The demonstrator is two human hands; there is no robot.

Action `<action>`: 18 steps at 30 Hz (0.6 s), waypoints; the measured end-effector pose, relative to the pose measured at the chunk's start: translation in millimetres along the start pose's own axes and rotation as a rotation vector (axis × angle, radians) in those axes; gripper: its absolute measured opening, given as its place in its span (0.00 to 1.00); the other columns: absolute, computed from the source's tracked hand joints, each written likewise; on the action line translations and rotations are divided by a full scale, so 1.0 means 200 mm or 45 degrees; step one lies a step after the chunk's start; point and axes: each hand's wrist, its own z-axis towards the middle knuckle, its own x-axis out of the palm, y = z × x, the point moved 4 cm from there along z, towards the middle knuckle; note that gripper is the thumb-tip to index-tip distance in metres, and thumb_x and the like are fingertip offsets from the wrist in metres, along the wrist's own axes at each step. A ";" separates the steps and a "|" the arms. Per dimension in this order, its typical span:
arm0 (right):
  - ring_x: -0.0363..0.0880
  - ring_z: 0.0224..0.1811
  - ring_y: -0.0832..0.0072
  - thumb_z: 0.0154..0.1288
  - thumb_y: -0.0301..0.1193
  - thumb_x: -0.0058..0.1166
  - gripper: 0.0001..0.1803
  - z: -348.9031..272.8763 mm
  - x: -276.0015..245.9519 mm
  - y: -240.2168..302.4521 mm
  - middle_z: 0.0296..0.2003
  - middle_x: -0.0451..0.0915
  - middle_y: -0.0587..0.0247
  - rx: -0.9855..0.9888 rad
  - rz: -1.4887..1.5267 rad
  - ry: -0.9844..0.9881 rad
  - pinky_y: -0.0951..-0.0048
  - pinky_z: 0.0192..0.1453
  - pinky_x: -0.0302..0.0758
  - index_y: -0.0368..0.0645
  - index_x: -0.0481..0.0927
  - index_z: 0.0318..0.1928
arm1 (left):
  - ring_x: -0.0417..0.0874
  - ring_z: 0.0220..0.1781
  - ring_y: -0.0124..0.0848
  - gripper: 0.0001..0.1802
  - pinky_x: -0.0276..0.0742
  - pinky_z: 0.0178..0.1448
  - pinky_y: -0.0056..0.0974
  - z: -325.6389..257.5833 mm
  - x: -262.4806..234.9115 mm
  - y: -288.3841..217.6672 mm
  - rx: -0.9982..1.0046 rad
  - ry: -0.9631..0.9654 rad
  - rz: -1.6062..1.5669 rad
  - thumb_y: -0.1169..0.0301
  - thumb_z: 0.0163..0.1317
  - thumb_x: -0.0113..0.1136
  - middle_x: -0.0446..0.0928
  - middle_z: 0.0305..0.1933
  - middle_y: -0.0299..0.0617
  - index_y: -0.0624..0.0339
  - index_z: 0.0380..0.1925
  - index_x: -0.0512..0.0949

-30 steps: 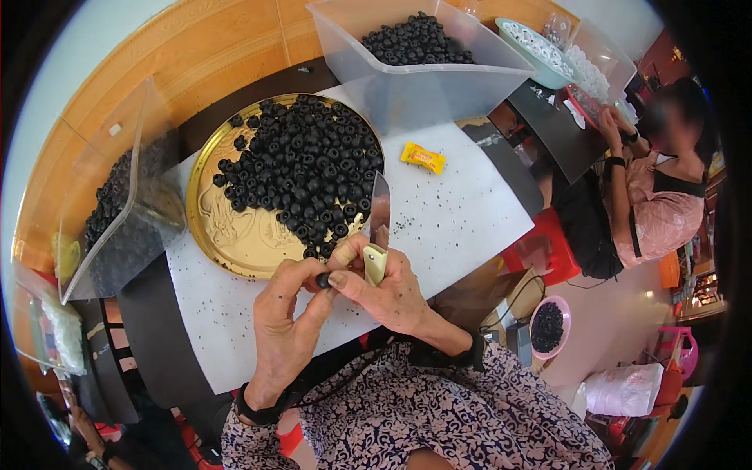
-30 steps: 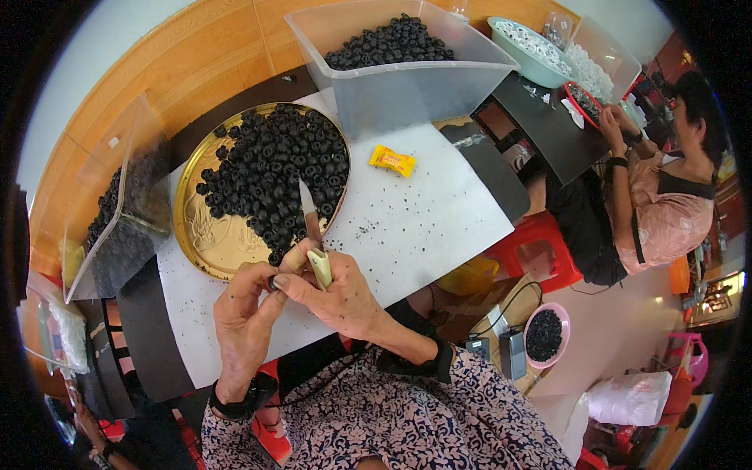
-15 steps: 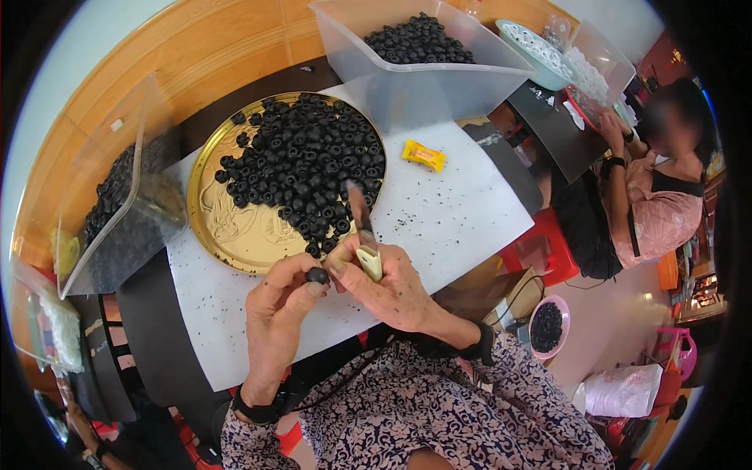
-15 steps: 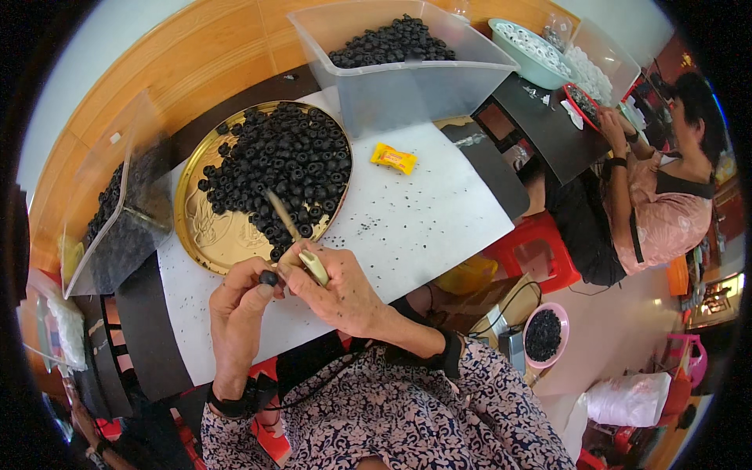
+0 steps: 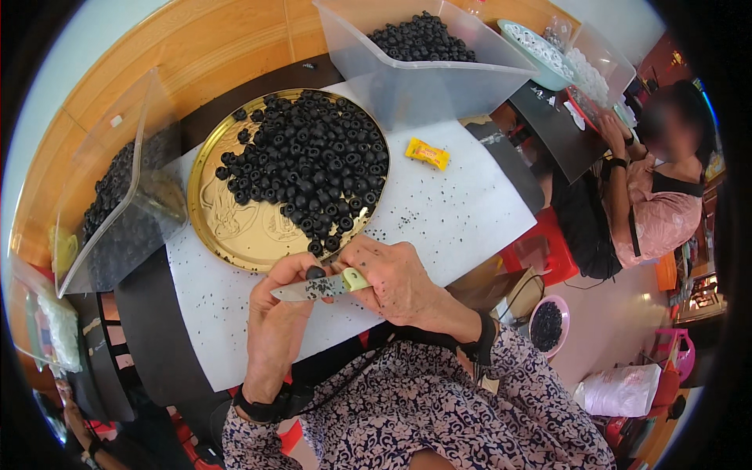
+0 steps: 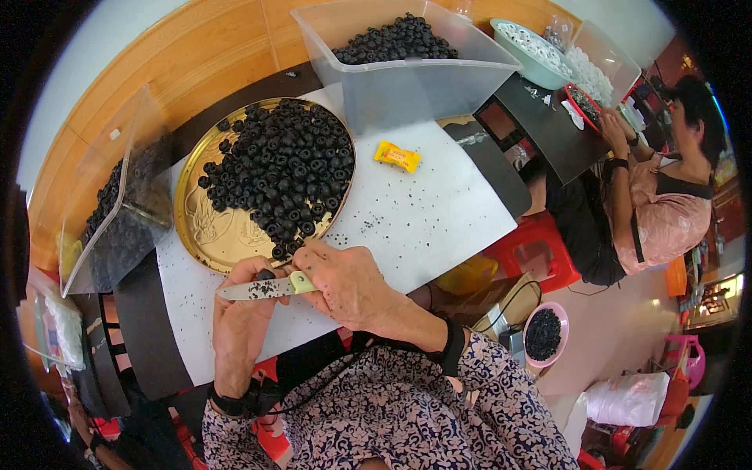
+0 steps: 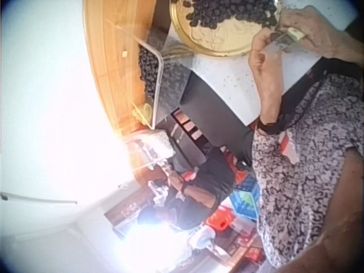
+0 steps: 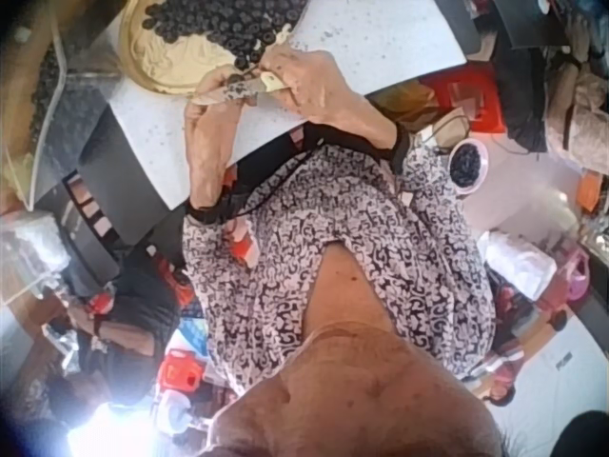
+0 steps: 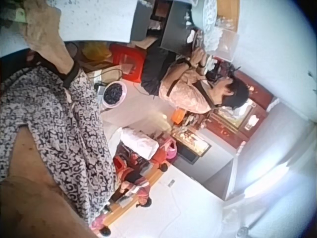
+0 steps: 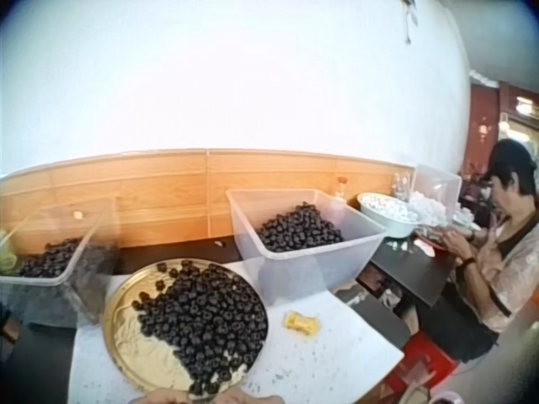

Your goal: Manually pitting small black objects (olives) using a knife.

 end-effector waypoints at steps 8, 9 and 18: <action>0.77 0.22 0.66 0.50 0.27 0.61 0.11 0.01 -0.01 0.02 0.27 0.74 0.64 0.037 -0.119 -0.010 0.71 0.23 0.73 0.41 0.72 0.33 | 0.74 0.38 0.25 0.09 0.69 0.47 0.31 -0.01 0.01 -0.01 -0.015 -0.028 0.095 0.79 0.61 0.51 0.75 0.38 0.38 0.67 0.41 0.74; 0.77 0.22 0.66 0.50 0.27 0.61 0.11 0.02 -0.01 0.02 0.27 0.74 0.64 0.038 -0.119 -0.008 0.71 0.23 0.73 0.41 0.72 0.33 | 0.74 0.38 0.25 0.09 0.69 0.47 0.31 -0.01 0.01 -0.01 -0.016 -0.029 0.094 0.79 0.61 0.51 0.75 0.38 0.38 0.67 0.41 0.74; 0.77 0.24 0.63 0.46 0.27 0.62 0.17 0.01 0.01 0.02 0.30 0.71 0.61 0.007 -0.160 0.062 0.66 0.24 0.73 0.40 0.69 0.37 | 0.74 0.37 0.24 0.10 0.68 0.47 0.30 -0.02 0.00 -0.02 -0.045 -0.054 0.077 0.80 0.58 0.51 0.75 0.34 0.38 0.68 0.41 0.74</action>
